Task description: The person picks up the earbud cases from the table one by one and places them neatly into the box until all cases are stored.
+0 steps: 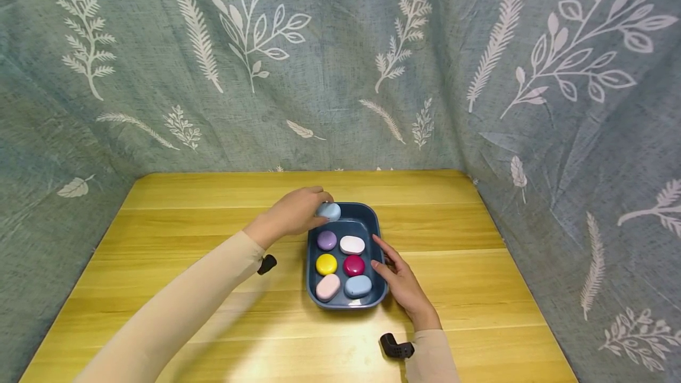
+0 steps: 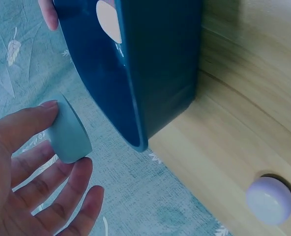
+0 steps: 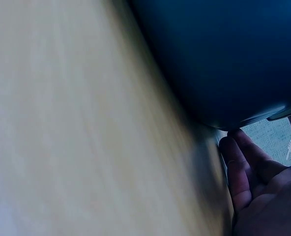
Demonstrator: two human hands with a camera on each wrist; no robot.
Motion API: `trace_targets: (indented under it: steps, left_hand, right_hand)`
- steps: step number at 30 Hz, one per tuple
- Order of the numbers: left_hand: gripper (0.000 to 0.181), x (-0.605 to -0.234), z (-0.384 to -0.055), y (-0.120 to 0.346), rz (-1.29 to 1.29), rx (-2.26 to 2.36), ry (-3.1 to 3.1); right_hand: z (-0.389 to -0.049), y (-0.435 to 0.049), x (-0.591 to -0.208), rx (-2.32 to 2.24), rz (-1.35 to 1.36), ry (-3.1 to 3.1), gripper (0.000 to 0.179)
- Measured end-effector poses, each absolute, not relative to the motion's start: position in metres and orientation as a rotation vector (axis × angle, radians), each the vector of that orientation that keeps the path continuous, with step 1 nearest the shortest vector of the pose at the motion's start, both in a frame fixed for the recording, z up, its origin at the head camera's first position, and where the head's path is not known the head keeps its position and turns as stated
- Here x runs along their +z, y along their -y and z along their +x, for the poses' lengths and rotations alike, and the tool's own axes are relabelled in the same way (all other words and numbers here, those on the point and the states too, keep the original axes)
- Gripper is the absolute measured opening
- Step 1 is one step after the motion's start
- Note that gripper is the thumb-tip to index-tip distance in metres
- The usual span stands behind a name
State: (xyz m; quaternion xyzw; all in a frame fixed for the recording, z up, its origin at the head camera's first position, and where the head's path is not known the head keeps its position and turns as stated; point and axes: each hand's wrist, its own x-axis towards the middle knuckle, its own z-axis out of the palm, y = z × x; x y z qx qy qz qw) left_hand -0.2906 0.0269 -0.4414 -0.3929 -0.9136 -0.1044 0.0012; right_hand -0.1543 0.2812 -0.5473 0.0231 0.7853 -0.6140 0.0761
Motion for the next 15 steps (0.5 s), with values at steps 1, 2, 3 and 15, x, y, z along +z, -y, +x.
trace_targets:
  steps: [1,2,3,15]
  left_hand:
    - [0.036,-0.44,-0.291,-0.028,-1.241,-0.328,2.867]
    - [0.037,-0.44,-0.291,-0.03,-1.248,-0.324,2.867]
    - [0.037,-0.439,-0.291,-0.032,-1.253,-0.322,2.868]
    - [0.042,-0.44,-0.29,-0.051,-1.281,-0.252,2.897]
  right_hand:
    - [-0.154,-0.281,-0.547,-1.843,0.073,-2.352,0.056]
    - [-0.154,-0.281,-0.547,-1.844,0.072,-2.351,0.056]
    - [-0.154,-0.282,-0.547,-1.847,0.071,-2.349,0.056]
    - [-0.154,-0.282,-0.548,-1.833,0.058,-2.351,0.057]
